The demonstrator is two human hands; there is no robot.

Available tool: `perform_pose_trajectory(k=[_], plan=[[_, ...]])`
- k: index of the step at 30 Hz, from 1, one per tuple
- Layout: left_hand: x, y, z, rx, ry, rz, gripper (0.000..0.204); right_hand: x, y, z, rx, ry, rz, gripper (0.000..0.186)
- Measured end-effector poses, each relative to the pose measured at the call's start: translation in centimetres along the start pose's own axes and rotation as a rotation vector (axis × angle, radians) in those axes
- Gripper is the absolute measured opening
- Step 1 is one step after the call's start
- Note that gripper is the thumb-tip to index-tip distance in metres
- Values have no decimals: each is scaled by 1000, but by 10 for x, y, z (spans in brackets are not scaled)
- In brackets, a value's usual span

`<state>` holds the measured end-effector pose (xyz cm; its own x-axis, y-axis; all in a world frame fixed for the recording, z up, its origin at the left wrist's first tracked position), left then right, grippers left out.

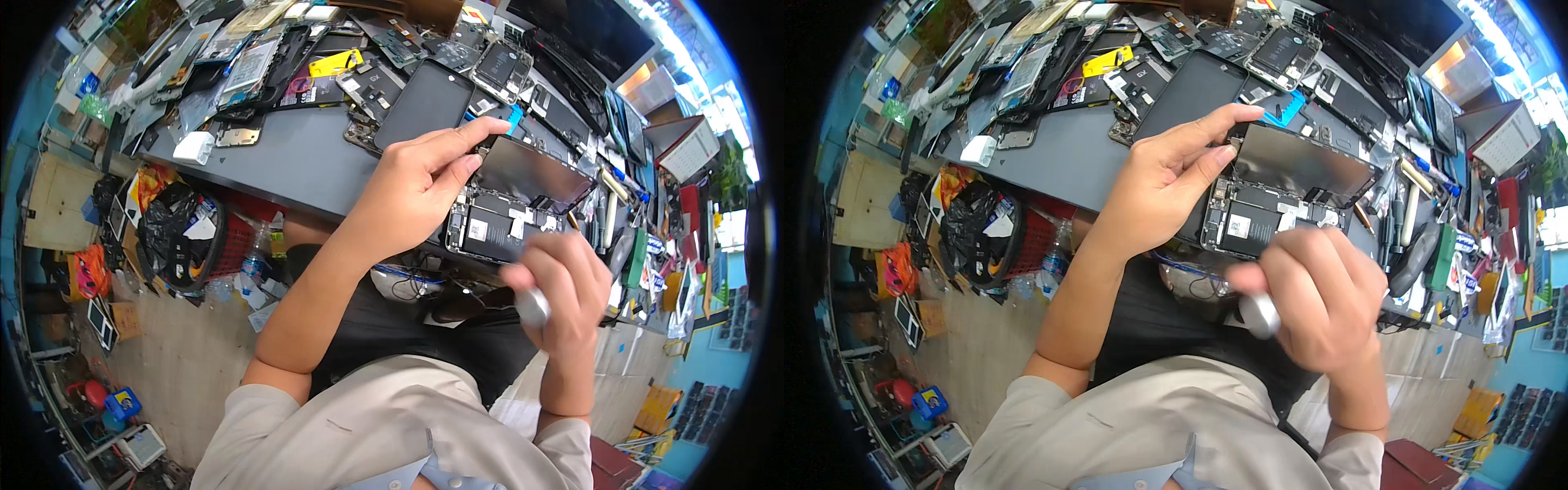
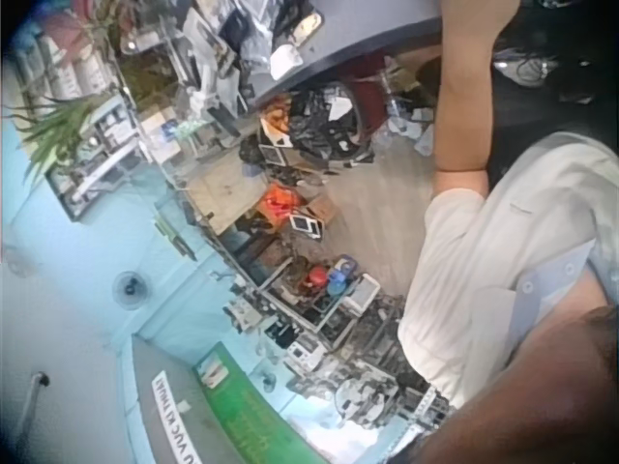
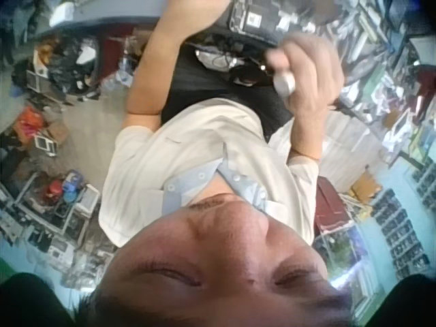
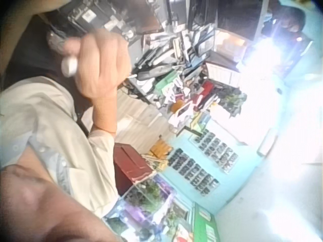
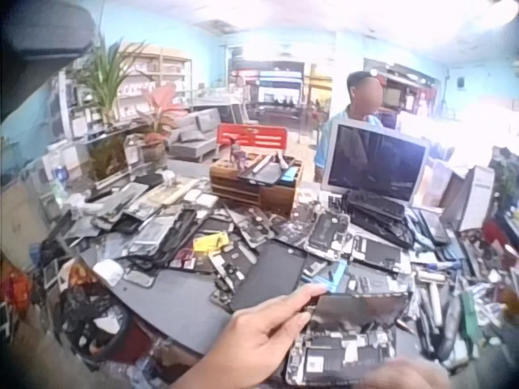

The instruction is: The person disassembles a smartphone, removes internal components, and uses a screwdriver to adjust parts. They then walk to a storage area, retrieve a different smartphone, and return to the workbench to continue disassembly and adjustment of internal components.

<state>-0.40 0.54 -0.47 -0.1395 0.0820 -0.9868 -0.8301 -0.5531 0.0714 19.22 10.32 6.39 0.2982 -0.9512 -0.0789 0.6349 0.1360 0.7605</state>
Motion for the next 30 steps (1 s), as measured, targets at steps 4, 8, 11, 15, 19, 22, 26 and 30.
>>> perform_pose_trajectory(k=[4, 8, 11, 15, 19, 22, 26, 30], plan=[[-11, 2, -1, -3, 56, 15, 42, -26, -11, 17, 256, 89, -49, 28], [-2, 3, 5, -10, -54, -6, 42, -32, -18, 24, 379, 115, -102, 33], [-1, 7, 6, 40, -59, -99, 46, -40, -23, 28, 390, 138, -85, 31], [-3, 10, 5, 75, -55, -130, 53, -47, -27, 30, 410, 151, -53, 28], [-4, 10, 5, 57, -74, -123, 54, -54, -29, 30, 378, 185, -17, 25], [-3, 10, 6, 53, -93, -109, 54, -57, -32, 31, 358, 213, 8, 25], [-7, 10, 3, 47, -94, -126, 54, -55, -30, 32, 393, 225, 20, 24], [-3, 8, 5, 20, -125, -116, 54, -56, -29, 32, 399, 308, 0, 20]])
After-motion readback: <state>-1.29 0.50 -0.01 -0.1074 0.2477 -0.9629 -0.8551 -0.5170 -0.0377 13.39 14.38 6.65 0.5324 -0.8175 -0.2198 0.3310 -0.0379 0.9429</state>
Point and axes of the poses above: each hand's wrist, its own z-axis towards the middle knuckle, its own y-axis out of the back of the hand, x = y × z, the point moved 1 cm from there along z, towards the middle knuckle, and after that the axes turned 14 degrees about y, right-handed, at the moved point
